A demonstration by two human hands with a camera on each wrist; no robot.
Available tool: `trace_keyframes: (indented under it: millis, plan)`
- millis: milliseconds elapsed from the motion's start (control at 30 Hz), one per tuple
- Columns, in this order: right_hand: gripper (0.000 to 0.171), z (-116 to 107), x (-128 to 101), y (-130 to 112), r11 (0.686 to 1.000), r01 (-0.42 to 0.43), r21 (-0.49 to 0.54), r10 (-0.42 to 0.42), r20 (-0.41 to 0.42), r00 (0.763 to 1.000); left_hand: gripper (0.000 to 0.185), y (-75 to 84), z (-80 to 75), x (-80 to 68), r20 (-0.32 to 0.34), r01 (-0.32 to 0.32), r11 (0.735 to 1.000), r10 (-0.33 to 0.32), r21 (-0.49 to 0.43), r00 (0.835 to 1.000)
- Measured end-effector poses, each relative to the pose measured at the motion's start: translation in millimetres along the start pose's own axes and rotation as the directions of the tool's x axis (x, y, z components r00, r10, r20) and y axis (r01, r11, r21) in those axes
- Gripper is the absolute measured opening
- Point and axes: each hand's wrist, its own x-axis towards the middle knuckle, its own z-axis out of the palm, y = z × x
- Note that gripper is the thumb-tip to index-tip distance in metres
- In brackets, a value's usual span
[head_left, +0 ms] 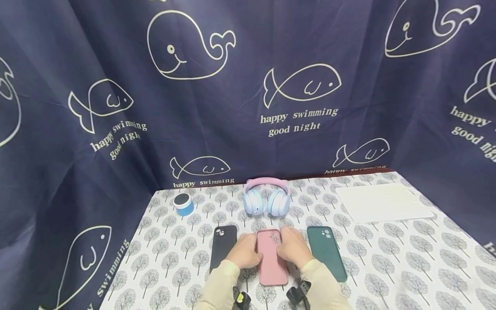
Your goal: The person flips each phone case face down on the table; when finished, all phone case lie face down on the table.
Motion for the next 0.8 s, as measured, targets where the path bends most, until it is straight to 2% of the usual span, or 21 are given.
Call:
trace_keyframes:
  millis: [133,333,500,800]
  plan:
    - [0.025,1,1,-1,1.000,-0.001,0.002,0.001,-0.003,1.000,0.020,-1.9,-3.4,-0.6,-0.003,-0.003,1.000,0.003,-0.029,1.000]
    - [0.025,3,3,-2,1.000,-0.013,0.020,0.014,-0.009,1.000,0.069,-3.8,-12.1,-2.0,0.010,0.019,0.984,-0.018,-0.176,1.000]
    - [0.022,3,3,-4,0.999,-0.014,0.044,0.015,-0.020,1.000,0.073,-0.4,-22.6,-2.1,0.002,0.013,0.960,-0.013,-0.281,1.000]
    - [0.015,10,4,-5,0.997,0.003,0.073,0.000,-0.046,0.999,0.074,6.5,-31.6,-3.3,-0.037,-0.025,0.953,0.014,-0.301,0.999]
